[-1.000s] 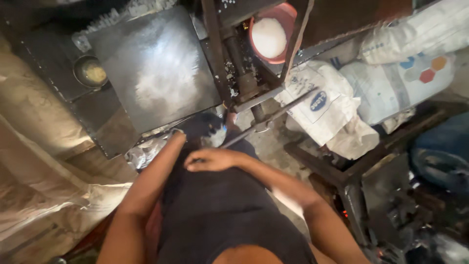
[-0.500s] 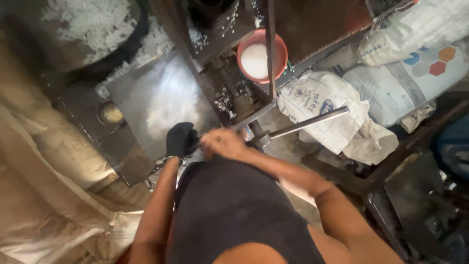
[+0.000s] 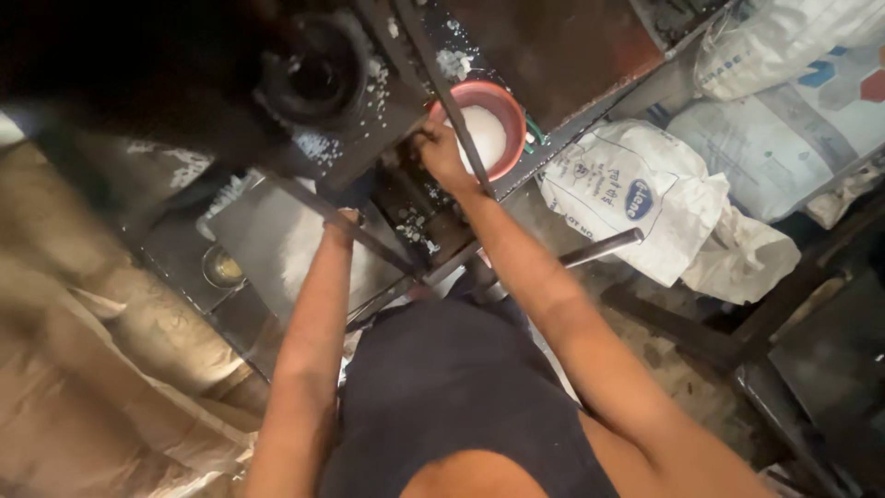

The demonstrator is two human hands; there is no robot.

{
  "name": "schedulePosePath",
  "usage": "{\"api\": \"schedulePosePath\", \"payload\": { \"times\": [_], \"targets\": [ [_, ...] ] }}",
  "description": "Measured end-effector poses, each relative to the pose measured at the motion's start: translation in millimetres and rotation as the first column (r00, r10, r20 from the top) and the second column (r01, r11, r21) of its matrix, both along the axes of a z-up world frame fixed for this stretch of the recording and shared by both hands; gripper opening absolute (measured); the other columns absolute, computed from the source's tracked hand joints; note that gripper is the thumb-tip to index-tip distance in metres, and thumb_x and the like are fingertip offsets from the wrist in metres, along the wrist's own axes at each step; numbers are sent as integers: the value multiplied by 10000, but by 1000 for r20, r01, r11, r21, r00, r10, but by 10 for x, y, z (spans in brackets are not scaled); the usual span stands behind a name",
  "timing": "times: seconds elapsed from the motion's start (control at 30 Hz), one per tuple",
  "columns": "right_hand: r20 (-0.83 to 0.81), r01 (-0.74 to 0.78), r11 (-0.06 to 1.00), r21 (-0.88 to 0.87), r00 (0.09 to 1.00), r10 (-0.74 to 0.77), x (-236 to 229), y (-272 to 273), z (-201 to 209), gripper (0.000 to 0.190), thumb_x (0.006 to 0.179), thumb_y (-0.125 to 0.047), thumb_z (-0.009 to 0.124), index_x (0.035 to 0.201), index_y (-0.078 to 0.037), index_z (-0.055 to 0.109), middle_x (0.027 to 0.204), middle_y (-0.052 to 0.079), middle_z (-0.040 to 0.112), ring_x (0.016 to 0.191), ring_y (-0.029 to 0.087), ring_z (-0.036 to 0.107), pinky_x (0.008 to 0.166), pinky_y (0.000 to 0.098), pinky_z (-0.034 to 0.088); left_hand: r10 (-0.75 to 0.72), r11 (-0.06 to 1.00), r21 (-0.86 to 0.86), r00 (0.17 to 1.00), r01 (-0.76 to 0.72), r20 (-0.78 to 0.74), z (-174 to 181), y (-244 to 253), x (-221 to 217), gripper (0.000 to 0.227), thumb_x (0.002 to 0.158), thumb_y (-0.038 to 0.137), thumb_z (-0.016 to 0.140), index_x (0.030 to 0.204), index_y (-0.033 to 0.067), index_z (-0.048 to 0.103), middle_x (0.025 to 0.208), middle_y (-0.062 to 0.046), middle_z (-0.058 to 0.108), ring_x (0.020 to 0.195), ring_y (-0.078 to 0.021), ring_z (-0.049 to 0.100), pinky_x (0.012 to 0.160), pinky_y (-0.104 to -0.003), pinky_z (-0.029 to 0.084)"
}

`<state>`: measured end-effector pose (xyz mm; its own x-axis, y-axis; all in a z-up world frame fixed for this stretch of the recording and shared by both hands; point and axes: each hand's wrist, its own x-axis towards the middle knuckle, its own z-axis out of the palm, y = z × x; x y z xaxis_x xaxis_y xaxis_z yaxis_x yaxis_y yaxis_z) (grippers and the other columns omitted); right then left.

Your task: The person operates a manual machine by turning a crank with their right hand while using their left hand to place and remove small metal objects. The person repeatedly cycles the crank and handles the objects on a metal surface.

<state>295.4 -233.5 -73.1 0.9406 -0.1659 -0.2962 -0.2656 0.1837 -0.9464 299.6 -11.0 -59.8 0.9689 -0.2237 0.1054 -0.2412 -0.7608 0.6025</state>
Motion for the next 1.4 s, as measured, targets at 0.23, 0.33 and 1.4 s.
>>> {"api": "schedulePosePath", "payload": {
  "times": [0.23, 0.33, 1.4],
  "targets": [
    [135, -154, 965, -213, 973, 185, -33, 72, -401, 61, 930, -9, 649, 910, 26, 694, 789, 75, 662, 728, 199, 618, 646, 348, 496, 124, 982, 160, 983, -101, -137, -83, 286, -68, 274, 946, 296, 727, 1118, 83, 729, 1139, -146, 724, 1082, -345, 677, 937, -432, 534],
    [397, -150, 890, -431, 854, 336, 2, 84, -295, 63, 917, -26, 725, 961, 18, 733, 1034, 185, 650, 946, 326, 636, 799, 427, 505, 253, 948, 242, 950, -205, -186, 130, 368, -90, 275, 928, 290, 744, 1105, 80, 730, 1156, -150, 714, 1098, -352, 668, 955, -431, 534],
    [195, -238, 606, -759, 804, 561, -1583, 2009, 564, 1184, 683, -316, 930, 1590, -40, 221, 1523, 233, 414, 1421, 423, 421, 1204, 504, 355, 253, 295, -658, 721, -693, -645, 286, 1697, -2945, 200, 1004, 56, 688, 1196, 4, 666, 974, -65, 671, 814, -134, 615, 722, -297, 531]
  ]
}}
